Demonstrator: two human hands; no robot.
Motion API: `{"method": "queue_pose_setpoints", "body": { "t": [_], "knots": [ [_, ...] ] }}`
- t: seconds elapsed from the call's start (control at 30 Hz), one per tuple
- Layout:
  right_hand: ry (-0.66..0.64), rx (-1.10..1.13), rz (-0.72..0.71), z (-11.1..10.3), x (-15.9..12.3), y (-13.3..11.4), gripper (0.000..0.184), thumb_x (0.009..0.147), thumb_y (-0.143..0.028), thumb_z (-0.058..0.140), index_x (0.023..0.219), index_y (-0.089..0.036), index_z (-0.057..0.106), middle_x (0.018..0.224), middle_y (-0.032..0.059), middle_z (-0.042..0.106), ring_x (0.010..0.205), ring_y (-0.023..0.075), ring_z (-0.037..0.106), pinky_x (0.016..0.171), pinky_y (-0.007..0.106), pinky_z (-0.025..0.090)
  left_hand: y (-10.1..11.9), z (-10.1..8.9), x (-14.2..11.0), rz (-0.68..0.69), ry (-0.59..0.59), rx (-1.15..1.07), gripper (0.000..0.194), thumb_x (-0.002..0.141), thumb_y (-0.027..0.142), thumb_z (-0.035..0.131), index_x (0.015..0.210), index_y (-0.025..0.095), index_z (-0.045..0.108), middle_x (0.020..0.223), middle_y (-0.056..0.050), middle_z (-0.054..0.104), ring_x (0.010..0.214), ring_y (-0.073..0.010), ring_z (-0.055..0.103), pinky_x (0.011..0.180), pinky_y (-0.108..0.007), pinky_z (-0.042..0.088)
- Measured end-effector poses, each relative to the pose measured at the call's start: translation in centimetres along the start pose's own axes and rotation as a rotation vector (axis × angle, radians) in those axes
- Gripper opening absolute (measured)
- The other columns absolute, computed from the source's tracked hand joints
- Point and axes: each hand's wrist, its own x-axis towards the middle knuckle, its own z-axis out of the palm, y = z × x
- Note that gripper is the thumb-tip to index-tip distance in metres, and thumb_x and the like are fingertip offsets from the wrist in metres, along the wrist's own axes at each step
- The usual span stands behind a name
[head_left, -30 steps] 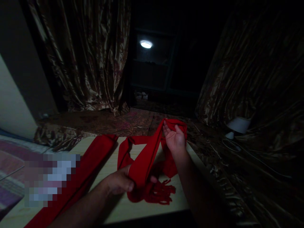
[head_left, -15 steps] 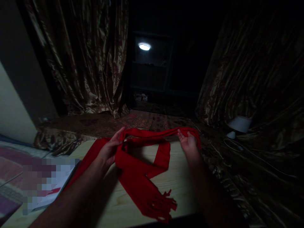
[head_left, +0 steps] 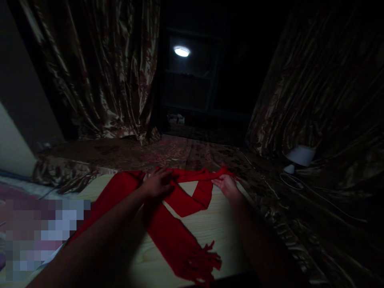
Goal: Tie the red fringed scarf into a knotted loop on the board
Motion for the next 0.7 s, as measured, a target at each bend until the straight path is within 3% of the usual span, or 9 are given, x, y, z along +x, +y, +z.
{"method": "queue_pose_setpoints", "body": {
  "t": [0.07,0.17,0.27,0.4,0.5,0.57,0.7],
  "knots": [
    [-0.039,-0.022,-0.032,-0.9,-0.1,1.0,0.023,0.066,-0.003,0.056,0.084,-0.016,0.061,0.086,0.0046,0.073,0.074,0.0178,0.072,0.09,0.046,0.061,1.5,0.8,-1.2,0.231,-0.116,0.019,0.077,0.081,0.052,0.063,0.153,0.033,0.042,0.163,-0.01,0.035,0.151,-0.0398,0.024,0.116,-0.069,0.013],
    [-0.121,-0.021,-0.067,-1.4,-0.6,1.3,0.023,0.061,-0.006,0.068,0.083,-0.014,0.066,0.091,0.0052,0.075,0.081,0.018,0.071,0.09,0.044,0.061,3.3,1.4,-1.9,0.352,-0.169,0.091,0.088,0.074,0.036,0.066,0.157,0.031,0.035,0.157,-0.013,0.045,0.146,-0.0398,0.035,0.116,-0.072,0.005],
    [-0.182,-0.039,-0.116,-0.8,-1.0,0.5,0.027,0.059,-0.01,0.075,0.085,-0.015,0.07,0.094,0.0056,0.076,0.089,0.0203,0.071,0.09,0.046,0.06,4.2,1.4,-1.2,0.332,-0.187,0.186,0.082,0.071,0.028,0.063,0.151,0.023,0.047,0.132,-0.019,0.066,0.126,-0.0398,0.057,0.114,-0.066,0.021],
    [-0.123,-0.017,-0.23,0.5,-0.4,-1.6,0.026,0.061,-0.007,0.073,0.086,-0.016,0.073,0.1,0.0052,0.077,0.095,0.0188,0.071,0.1,0.046,0.055,5.0,0.0,-0.5,0.317,-0.214,0.239,0.045,0.074,0.027,0.057,0.115,0.022,0.076,0.102,-0.016,0.076,0.104,-0.0337,0.069,0.109,-0.052,0.035],
    [0.0,0.034,-0.302,0.8,0.8,-3.2,0.026,0.061,-0.002,0.068,0.081,-0.017,0.072,0.098,0.0019,0.077,0.093,0.015,0.069,0.102,0.04,0.053,5.0,-1.9,-1.2,0.293,-0.218,0.278,0.031,0.074,0.029,0.058,0.094,0.022,0.08,0.096,-0.016,0.077,0.099,-0.0348,0.069,0.107,-0.053,0.036],
    [0.044,0.037,-0.303,0.3,1.4,-3.7,0.026,0.06,-0.002,0.067,0.08,-0.017,0.072,0.096,0.0011,0.077,0.09,0.0142,0.069,0.099,0.038,0.054,4.6,-3.1,-2.0,0.271,-0.29,0.285,0.027,0.075,0.034,0.059,0.085,0.022,0.08,0.092,-0.015,0.077,0.098,-0.036,0.069,0.106,-0.056,0.034],
    [0.046,-0.119,-0.253,-1.1,1.4,-2.9,0.031,0.055,-0.004,0.07,0.084,-0.017,0.074,0.092,0.0006,0.077,0.087,0.0159,0.069,0.099,0.04,0.053,3.1,-4.0,-3.5,0.189,-0.343,0.174,0.043,0.086,0.052,0.05,0.098,0.023,0.079,0.101,-0.015,0.077,0.105,-0.0387,0.066,0.104,-0.062,0.033]
  ]
}}
